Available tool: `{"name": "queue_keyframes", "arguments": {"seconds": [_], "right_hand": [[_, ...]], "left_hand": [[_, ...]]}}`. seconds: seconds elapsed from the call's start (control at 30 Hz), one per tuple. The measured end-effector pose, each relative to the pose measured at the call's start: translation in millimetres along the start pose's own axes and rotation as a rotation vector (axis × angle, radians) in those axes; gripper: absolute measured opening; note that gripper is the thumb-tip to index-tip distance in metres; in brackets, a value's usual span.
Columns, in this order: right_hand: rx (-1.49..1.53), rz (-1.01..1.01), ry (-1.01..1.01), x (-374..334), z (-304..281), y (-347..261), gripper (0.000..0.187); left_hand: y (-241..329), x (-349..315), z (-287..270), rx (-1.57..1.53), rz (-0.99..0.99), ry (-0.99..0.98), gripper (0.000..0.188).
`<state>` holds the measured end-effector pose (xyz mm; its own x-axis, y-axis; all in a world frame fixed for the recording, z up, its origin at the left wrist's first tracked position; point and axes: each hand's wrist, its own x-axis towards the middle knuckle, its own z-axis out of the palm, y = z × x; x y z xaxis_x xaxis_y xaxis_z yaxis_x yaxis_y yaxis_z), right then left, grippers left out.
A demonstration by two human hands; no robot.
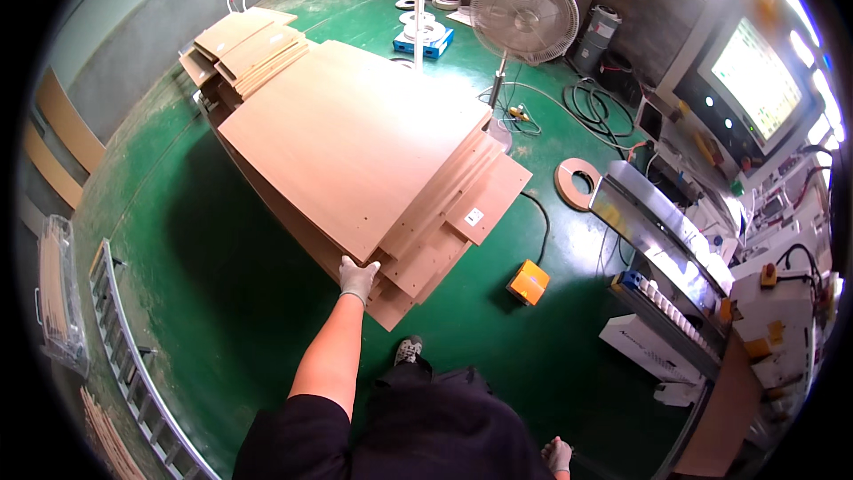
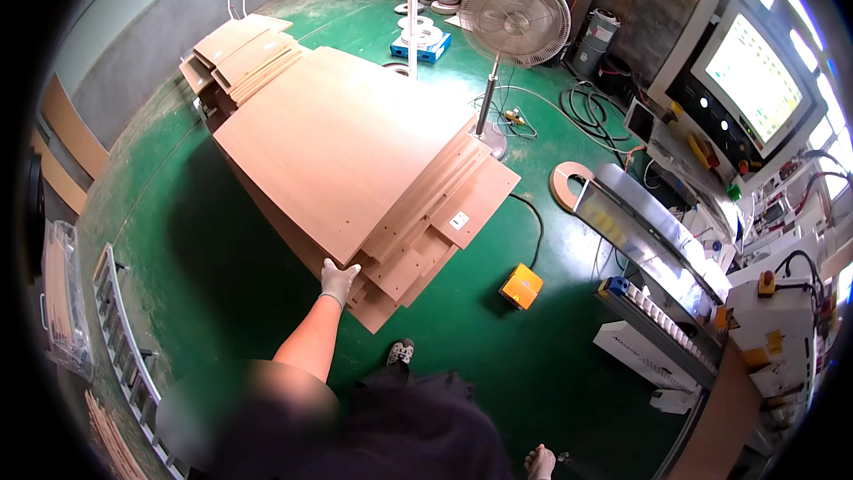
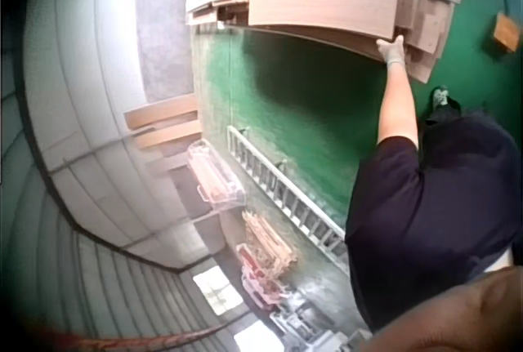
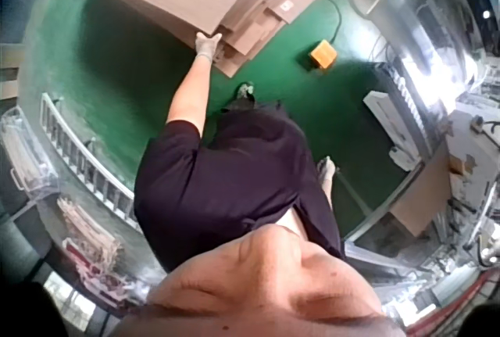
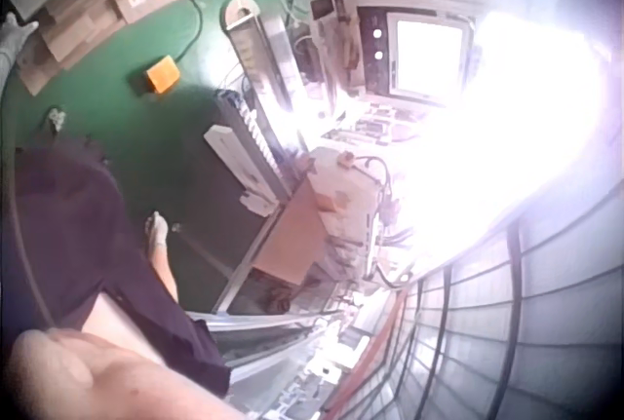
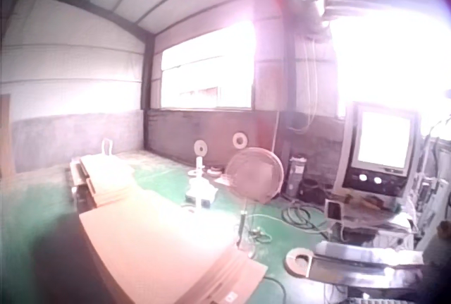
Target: The person repeatedly picks up large wooden panels from a stack, places them onto a conveyor belt, and feeds them into a CNC machine. The person wears gloves and handles the panels one at a time throughout the clip.
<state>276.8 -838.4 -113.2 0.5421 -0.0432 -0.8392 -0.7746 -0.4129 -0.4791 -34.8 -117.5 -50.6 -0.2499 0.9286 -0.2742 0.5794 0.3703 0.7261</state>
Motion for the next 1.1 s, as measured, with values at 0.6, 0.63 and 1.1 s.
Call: {"name": "queue_keyframes", "arguments": {"seconds": [0.6, 0.63, 1.1], "right_hand": [[-0.784, -0.441, -0.27, -75, 222, -6, 0.032], [-0.855, -0.51, -0.25, -102, 235, -21, 0.036], [-0.355, -0.556, -0.72, -137, 448, -108, 0.049]], "left_hand": [[-28, 91, -72, -0.515, -0.293, -0.584, 0.029], [-26, 87, -78, -0.493, -0.249, -0.587, 0.028], [-99, -71, -90, -0.378, -0.405, -1.263, 0.052]]}}
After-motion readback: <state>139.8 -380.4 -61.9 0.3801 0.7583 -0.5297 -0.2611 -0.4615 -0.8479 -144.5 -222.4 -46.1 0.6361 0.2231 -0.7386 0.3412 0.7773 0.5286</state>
